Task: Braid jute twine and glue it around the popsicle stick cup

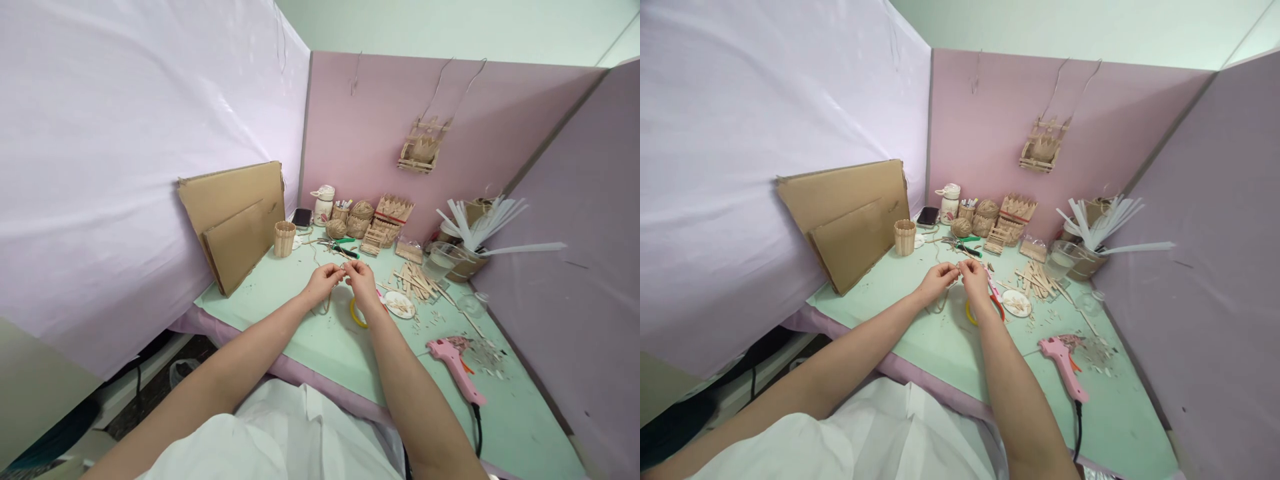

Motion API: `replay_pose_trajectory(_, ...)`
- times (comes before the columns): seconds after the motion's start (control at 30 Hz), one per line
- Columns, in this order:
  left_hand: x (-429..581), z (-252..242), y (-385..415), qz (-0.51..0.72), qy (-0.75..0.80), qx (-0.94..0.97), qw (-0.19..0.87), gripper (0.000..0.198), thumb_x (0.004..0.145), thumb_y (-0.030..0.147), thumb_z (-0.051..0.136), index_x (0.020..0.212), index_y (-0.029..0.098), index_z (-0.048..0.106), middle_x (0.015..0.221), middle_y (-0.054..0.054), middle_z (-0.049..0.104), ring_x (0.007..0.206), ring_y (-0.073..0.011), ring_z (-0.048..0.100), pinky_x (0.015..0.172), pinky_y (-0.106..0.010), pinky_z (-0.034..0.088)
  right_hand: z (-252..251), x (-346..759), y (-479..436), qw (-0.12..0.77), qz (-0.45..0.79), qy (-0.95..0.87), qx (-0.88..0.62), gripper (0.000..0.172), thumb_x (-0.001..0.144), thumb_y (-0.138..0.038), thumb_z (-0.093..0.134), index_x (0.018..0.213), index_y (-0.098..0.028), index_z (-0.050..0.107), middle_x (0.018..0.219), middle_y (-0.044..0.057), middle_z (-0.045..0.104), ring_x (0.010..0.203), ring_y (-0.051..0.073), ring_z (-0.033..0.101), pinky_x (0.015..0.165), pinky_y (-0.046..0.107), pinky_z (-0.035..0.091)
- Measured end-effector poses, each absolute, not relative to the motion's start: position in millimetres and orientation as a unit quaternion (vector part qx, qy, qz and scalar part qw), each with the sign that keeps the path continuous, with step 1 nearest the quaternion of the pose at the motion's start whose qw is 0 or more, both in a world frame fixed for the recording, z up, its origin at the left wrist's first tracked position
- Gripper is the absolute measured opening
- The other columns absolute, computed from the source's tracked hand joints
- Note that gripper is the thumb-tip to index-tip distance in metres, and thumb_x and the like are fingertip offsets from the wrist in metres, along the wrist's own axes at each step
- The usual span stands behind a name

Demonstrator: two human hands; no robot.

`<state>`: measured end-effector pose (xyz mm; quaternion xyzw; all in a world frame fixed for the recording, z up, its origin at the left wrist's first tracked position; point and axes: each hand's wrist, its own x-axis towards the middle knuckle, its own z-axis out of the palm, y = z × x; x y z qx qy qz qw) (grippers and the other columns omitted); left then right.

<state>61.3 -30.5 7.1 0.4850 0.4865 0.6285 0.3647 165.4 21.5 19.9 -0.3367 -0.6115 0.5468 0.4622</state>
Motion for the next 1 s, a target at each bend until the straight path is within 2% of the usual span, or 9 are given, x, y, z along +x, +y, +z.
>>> replay_pose_trajectory(0.1, 62, 5, -31, 0.615, 0.511, 0.516, 0.308, 0.025, 0.073, 0.038, 0.06, 0.067, 0.015, 0.055, 0.06, 0.003, 0.05, 0.059, -0.0091, 0.042, 0.059, -0.024, 0.034, 19, 165, 22, 0.472, 0.557, -0.587, -0.351, 0.025, 0.065, -0.043, 0.061, 0.069, -0.019, 0.052, 0.067, -0.002, 0.051, 0.061, 0.011, 0.046, 0.056, 0.024, 0.039)
replay_pose_trajectory(0.23, 64, 3, -32, 0.574, 0.509, 0.57, 0.292, 0.018, 0.073, 0.032, 0.058, 0.068, 0.015, 0.056, 0.065, 0.001, 0.056, 0.063, -0.0106, 0.046, 0.064, -0.025, 0.037, 16, 168, 31, 0.51, 0.542, -0.547, -0.383, 0.024, 0.067, -0.042, 0.056, 0.069, -0.02, 0.048, 0.065, -0.004, 0.045, 0.06, 0.01, 0.042, 0.053, 0.023, 0.039)
replay_pose_trajectory(0.57, 66, 7, -35, 0.568, 0.49, 0.572, 0.333, 0.019, 0.072, 0.033, 0.059, 0.067, 0.015, 0.058, 0.064, 0.0, 0.057, 0.063, -0.0115, 0.049, 0.063, -0.025, 0.038, 13, 170, 36, 0.54, 0.498, -0.547, -0.4, 0.026, 0.07, -0.045, 0.052, 0.071, -0.021, 0.045, 0.067, -0.004, 0.043, 0.057, 0.009, 0.038, 0.052, 0.023, 0.038)
replay_pose_trajectory(1.0, 67, 13, -35, 0.616, 0.494, 0.486, 0.375, 0.024, 0.066, 0.035, 0.068, 0.076, 0.013, 0.066, 0.065, -0.001, 0.058, 0.06, -0.0105, 0.048, 0.061, -0.025, 0.037, 23, 173, 35, 0.536, 0.509, -0.568, -0.363, 0.035, 0.069, -0.054, 0.058, 0.072, -0.019, 0.052, 0.064, -0.002, 0.048, 0.058, 0.011, 0.043, 0.051, 0.023, 0.038)
